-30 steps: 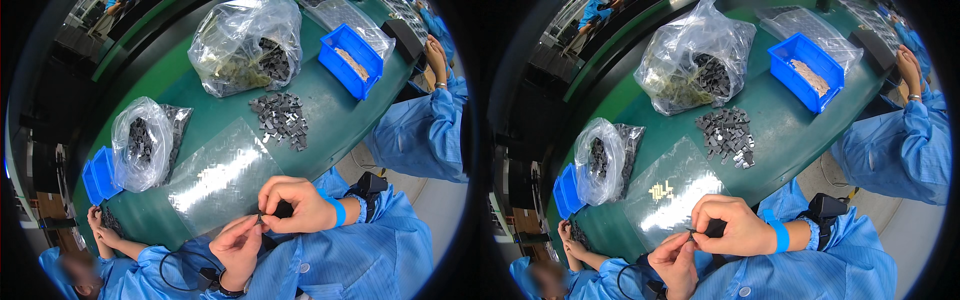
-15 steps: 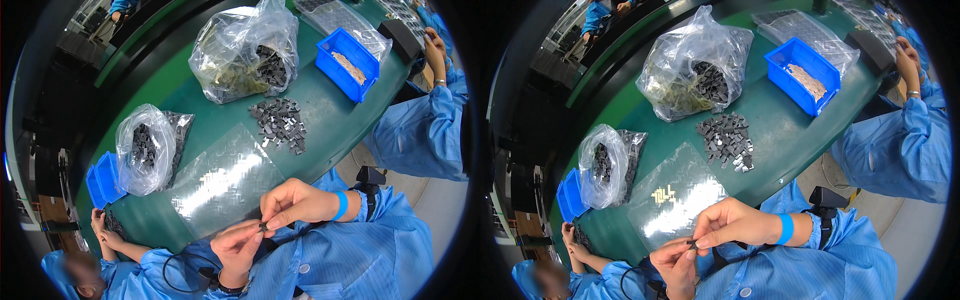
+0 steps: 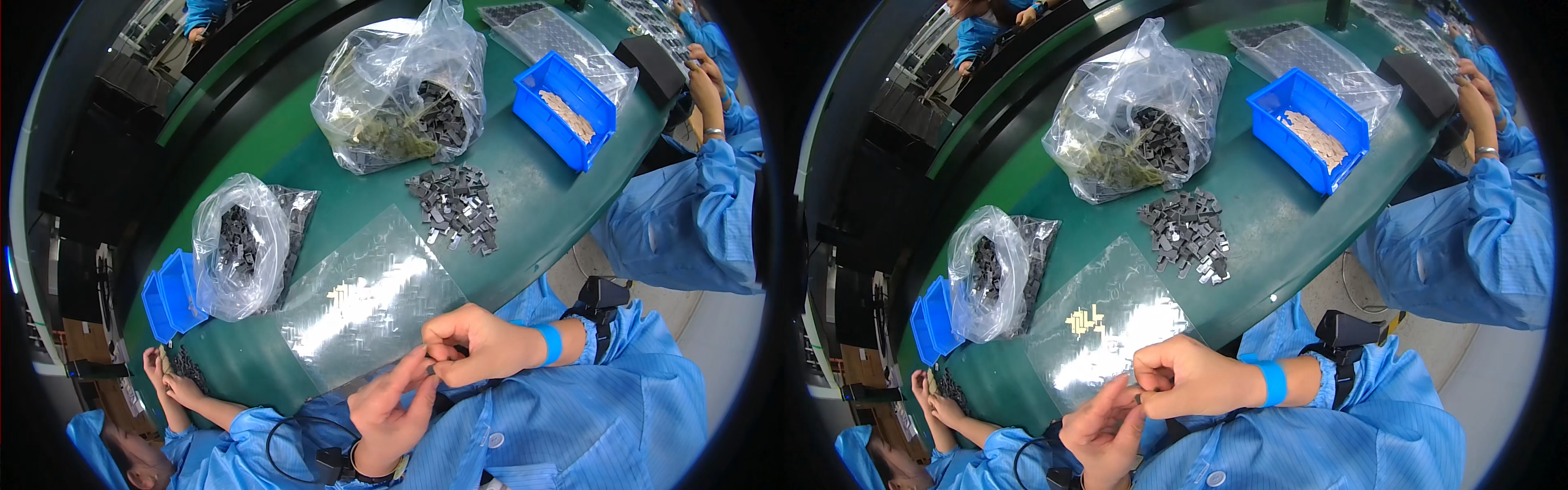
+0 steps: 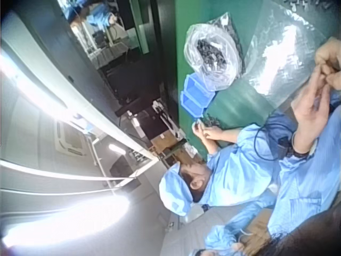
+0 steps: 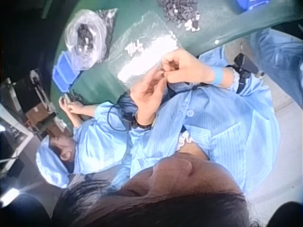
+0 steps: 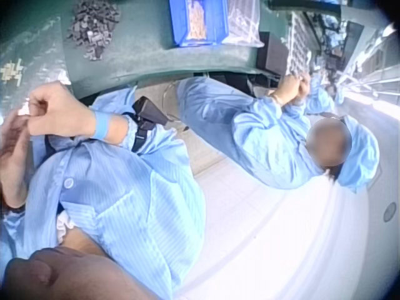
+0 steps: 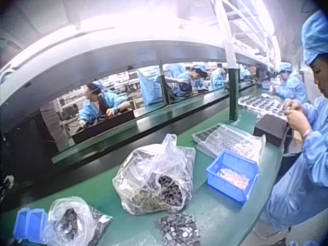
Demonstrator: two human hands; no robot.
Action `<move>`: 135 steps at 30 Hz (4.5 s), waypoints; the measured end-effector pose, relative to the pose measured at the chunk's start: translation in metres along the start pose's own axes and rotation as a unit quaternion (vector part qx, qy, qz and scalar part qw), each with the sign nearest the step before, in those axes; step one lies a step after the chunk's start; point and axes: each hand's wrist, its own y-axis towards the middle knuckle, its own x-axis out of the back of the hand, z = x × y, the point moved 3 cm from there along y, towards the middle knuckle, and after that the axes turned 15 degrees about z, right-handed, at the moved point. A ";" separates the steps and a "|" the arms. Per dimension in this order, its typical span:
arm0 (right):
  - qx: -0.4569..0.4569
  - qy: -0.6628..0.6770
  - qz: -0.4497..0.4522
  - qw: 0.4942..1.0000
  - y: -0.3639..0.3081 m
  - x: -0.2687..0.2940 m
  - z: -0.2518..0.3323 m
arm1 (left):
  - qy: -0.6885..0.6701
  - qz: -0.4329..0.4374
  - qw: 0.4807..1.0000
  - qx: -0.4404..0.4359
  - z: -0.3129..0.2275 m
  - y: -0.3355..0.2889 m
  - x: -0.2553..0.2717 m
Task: Assembling small components at a factory workstation.
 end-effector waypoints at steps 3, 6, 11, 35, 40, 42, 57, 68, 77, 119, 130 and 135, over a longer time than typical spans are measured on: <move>-0.002 -0.056 -0.006 0.998 0.002 0.002 0.004 | 0.015 -0.002 1.000 -0.008 0.002 0.002 0.001; 0.057 0.116 0.002 0.992 0.004 0.000 0.005 | -0.101 -0.011 0.995 0.005 0.017 -0.001 0.001; 0.010 0.179 0.009 0.984 0.003 0.002 0.009 | -0.517 -0.069 0.851 0.070 0.024 -0.001 -0.013; 0.302 -0.477 -0.085 0.821 -0.003 0.000 0.051 | 0.209 -0.368 0.892 -0.158 -0.014 0.003 0.072; 0.252 -0.604 -0.022 0.755 0.004 -0.012 0.023 | 0.327 -0.333 0.884 -0.001 0.006 0.040 0.143; 0.192 -0.654 0.012 0.732 0.009 -0.016 0.012 | 0.494 -0.241 0.831 0.086 0.013 0.036 0.151; 0.195 -0.611 -0.040 0.766 0.020 -0.007 -0.001 | -0.330 0.085 0.928 0.151 0.054 -0.055 -0.010; 0.113 -0.516 0.092 0.844 0.027 -0.011 0.004 | -0.571 -0.237 0.778 0.110 0.063 -0.042 -0.020; 0.058 -0.556 0.053 0.827 0.061 0.014 -0.007 | -0.637 -0.216 0.740 0.019 0.063 -0.047 -0.024; 0.036 -0.338 -0.005 0.941 0.028 0.035 0.043 | -0.338 0.328 0.825 0.311 0.060 -0.067 -0.039; 0.191 -0.400 0.003 0.896 0.003 0.003 0.047 | -0.380 0.042 0.916 0.121 0.028 -0.021 -0.011; 0.201 -0.413 -0.011 0.888 -0.002 0.005 0.046 | -0.458 0.006 0.885 0.080 0.018 -0.016 -0.017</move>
